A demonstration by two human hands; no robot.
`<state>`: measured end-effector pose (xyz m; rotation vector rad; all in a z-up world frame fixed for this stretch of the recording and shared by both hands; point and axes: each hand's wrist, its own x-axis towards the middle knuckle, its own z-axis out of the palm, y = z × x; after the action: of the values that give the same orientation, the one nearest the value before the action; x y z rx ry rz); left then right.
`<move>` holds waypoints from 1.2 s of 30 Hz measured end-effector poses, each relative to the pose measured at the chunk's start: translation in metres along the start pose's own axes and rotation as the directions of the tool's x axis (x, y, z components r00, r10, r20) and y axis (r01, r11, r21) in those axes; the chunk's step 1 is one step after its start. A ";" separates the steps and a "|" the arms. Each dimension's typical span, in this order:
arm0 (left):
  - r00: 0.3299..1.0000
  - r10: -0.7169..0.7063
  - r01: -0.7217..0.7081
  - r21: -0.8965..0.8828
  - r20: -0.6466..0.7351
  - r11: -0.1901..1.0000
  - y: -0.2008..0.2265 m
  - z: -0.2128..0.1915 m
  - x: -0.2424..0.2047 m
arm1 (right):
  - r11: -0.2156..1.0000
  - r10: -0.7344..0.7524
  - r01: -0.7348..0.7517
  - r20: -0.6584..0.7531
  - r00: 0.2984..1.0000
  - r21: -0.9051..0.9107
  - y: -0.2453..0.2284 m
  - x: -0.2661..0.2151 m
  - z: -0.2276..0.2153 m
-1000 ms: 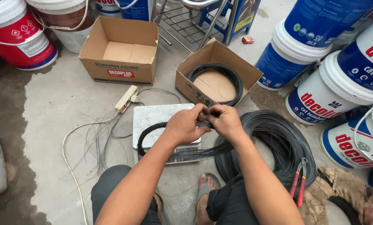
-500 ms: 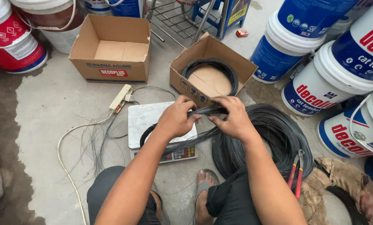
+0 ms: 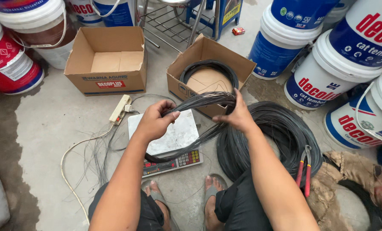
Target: The person sits on the floor and repeatedly places a bundle of black wire onto a digital scale to measure its weight. They adjust the wire bundle and occasionally place it into a cardboard box before weighing it again.
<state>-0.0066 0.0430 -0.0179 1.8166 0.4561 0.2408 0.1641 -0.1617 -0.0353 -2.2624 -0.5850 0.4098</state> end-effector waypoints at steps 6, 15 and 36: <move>0.997 -0.056 0.060 -0.074 0.052 0.995 -0.034 0.000 0.015 | 0.992 -0.036 0.063 -0.230 0.973 0.108 0.049 0.041 0.018; 0.990 -0.035 -0.040 0.500 0.139 0.865 0.041 -0.029 -0.021 | 0.915 -0.177 0.146 -0.049 0.983 -0.375 -0.032 0.003 0.035; 0.969 -0.097 -0.014 0.441 0.227 0.897 -0.009 0.013 0.007 | 0.667 -0.322 0.346 0.164 0.933 -0.660 -0.062 -0.032 0.046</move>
<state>0.0035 0.0368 -0.0310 2.2433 0.3944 -0.1320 0.0986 -0.1131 -0.0168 -2.7463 -1.3287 0.0276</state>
